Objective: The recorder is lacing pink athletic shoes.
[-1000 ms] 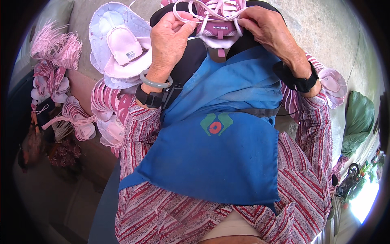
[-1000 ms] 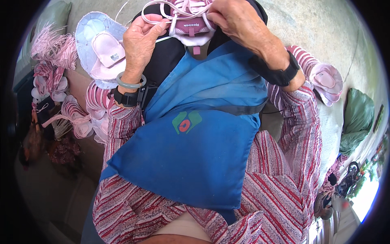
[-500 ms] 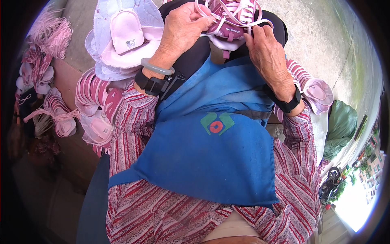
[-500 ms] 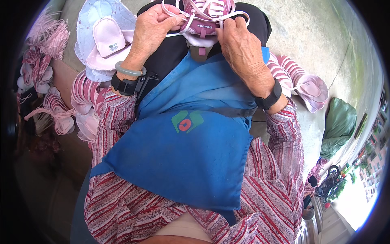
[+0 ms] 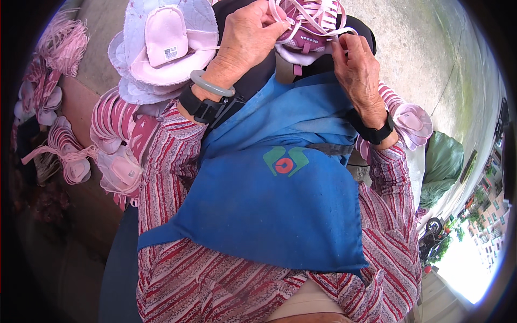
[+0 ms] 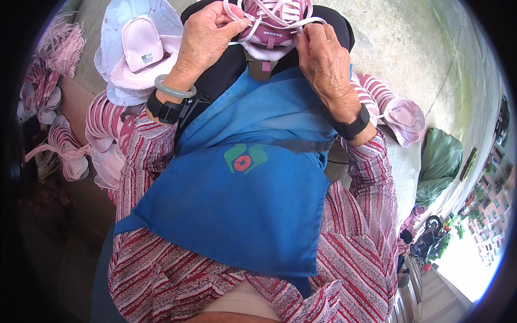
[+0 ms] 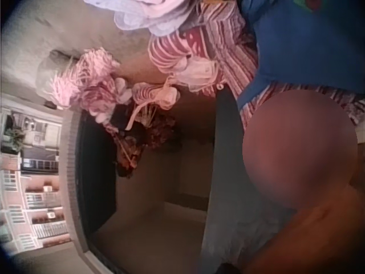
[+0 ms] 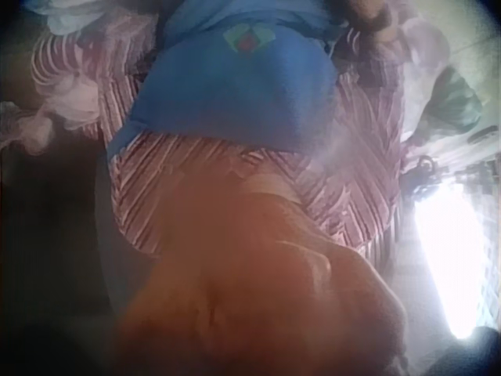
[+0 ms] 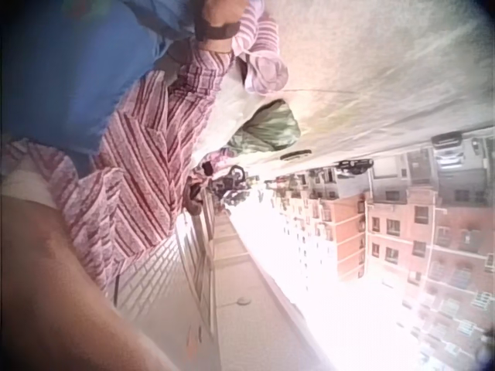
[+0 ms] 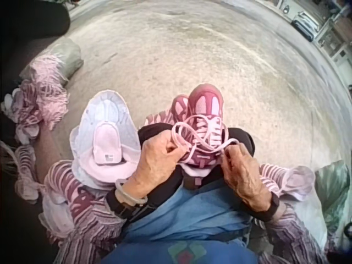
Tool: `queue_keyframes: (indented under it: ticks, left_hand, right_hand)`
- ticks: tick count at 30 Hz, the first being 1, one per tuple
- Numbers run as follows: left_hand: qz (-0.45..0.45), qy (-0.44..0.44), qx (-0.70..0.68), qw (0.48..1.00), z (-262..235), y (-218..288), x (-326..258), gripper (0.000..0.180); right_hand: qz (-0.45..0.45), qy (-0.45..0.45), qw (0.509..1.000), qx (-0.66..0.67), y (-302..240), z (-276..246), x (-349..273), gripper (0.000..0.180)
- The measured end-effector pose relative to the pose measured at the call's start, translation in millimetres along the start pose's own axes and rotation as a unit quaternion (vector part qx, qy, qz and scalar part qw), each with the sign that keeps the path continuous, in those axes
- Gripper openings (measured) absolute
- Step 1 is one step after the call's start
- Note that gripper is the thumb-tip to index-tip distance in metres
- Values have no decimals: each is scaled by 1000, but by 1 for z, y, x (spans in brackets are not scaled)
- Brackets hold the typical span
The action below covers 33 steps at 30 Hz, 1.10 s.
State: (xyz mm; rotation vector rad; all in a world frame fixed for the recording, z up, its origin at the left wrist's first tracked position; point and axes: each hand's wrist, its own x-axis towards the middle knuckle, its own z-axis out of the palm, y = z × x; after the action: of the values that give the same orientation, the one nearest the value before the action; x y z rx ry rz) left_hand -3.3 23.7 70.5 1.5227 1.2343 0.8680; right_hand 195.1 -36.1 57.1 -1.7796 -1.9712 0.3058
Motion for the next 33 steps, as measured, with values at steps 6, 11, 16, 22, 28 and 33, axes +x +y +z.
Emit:
queue_keyframes:
  ticks: [6, 11, 16, 22, 28, 33]
  left_hand:
    - [116, 36, 70, 990, 2, -3, 2, 14]
    - [-63, -35, -80, 994, -2, -10, 5, 10]
    - [14, 8, -17, 1000, 10, 6, -2, 16]
    - [-116, -101, -213, 965, 3, -16, 9, 16]
    - [-108, -119, -216, 963, -4, -15, 6, 18]
    - [-92, -89, -125, 984, -2, -24, 2, 16]
  right_hand:
    - [-70, 49, 995, 43, 3, 4, 3, 13]
    - [-130, -12, 988, -79, -4, -10, 1, 19]
    - [-285, -50, 929, -231, -2, -29, 19, 19]
    - [-160, -41, 985, 52, -22, -32, 31, 8]
    - [114, 92, 949, 278, -17, -43, 64, 29]
    - [-17, -93, 978, 186, -39, -25, 7, 9]
